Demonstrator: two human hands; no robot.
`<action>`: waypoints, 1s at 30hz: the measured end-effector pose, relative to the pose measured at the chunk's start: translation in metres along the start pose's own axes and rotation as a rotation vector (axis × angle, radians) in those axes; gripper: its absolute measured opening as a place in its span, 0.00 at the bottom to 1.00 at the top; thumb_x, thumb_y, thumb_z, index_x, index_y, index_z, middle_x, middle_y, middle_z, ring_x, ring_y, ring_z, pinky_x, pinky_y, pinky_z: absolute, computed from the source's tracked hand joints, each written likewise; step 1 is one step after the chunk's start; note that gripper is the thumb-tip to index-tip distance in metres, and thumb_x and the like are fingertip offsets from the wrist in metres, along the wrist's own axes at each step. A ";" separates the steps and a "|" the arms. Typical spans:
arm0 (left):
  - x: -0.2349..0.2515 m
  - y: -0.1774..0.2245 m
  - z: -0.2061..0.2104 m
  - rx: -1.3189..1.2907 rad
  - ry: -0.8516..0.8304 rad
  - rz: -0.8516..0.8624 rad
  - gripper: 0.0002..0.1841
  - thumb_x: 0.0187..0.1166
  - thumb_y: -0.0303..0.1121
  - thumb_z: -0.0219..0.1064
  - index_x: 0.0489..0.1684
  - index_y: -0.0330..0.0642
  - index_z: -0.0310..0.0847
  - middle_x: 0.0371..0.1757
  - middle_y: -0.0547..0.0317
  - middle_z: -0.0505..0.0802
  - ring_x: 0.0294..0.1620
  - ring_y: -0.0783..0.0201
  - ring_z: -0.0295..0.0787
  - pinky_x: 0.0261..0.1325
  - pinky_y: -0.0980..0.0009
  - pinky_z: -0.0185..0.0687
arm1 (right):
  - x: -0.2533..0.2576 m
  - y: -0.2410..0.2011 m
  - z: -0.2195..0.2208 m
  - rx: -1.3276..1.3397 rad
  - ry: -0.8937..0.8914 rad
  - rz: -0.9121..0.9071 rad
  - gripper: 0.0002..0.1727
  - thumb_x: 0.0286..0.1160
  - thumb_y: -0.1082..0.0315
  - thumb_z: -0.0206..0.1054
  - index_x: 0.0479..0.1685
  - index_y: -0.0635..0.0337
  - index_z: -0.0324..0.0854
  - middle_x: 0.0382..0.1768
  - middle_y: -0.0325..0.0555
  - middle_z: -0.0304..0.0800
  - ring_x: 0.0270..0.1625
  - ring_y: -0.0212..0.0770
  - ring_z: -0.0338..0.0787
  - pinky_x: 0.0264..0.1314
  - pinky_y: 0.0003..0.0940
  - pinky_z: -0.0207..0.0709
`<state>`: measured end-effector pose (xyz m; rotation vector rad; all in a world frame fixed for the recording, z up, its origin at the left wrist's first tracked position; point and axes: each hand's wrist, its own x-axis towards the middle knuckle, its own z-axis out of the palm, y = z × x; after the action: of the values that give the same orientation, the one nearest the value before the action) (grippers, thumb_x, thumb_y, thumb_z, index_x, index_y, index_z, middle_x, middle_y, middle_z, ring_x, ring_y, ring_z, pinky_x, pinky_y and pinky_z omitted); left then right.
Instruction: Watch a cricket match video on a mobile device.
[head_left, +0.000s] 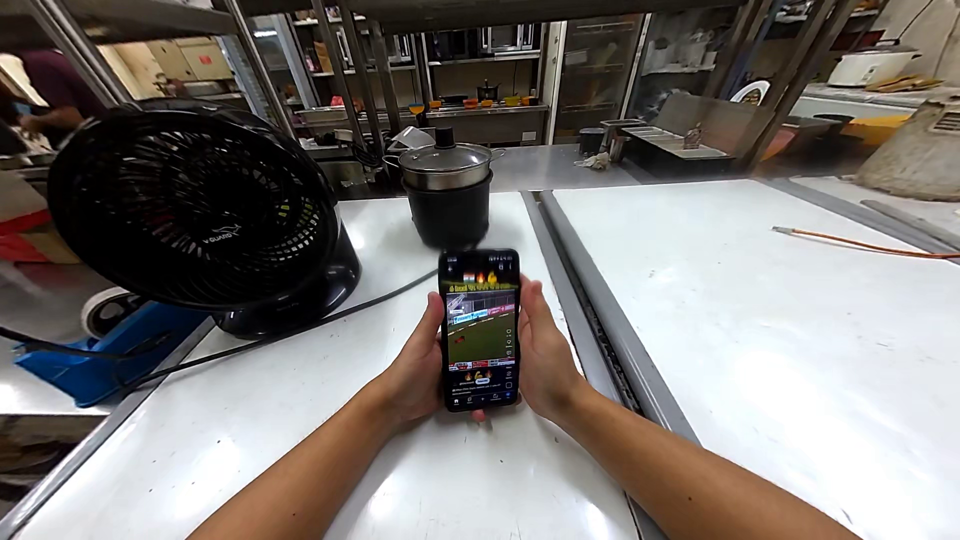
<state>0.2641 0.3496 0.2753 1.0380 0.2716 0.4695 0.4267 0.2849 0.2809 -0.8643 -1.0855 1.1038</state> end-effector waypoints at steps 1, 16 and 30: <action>0.000 0.000 0.000 -0.007 -0.005 0.002 0.47 0.63 0.84 0.48 0.70 0.60 0.81 0.59 0.50 0.93 0.55 0.53 0.94 0.44 0.55 0.93 | 0.000 0.000 0.000 0.003 0.001 0.003 0.40 0.82 0.25 0.28 0.86 0.30 0.59 0.67 0.36 0.85 0.63 0.37 0.88 0.58 0.44 0.85; 0.000 0.000 0.000 -0.006 0.003 0.001 0.46 0.63 0.84 0.48 0.70 0.61 0.81 0.59 0.50 0.93 0.55 0.53 0.94 0.43 0.55 0.93 | -0.001 0.000 0.001 -0.008 0.010 -0.002 0.40 0.81 0.25 0.29 0.86 0.30 0.59 0.70 0.35 0.83 0.66 0.37 0.86 0.61 0.44 0.84; -0.001 0.000 0.000 0.017 0.010 -0.012 0.48 0.62 0.85 0.45 0.70 0.60 0.81 0.59 0.49 0.93 0.54 0.53 0.95 0.41 0.56 0.94 | -0.001 0.000 0.001 -0.005 0.011 0.012 0.40 0.81 0.25 0.28 0.87 0.30 0.58 0.70 0.35 0.83 0.66 0.37 0.86 0.62 0.45 0.84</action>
<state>0.2633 0.3494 0.2755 1.0504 0.2909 0.4617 0.4261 0.2840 0.2813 -0.8816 -1.0756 1.1054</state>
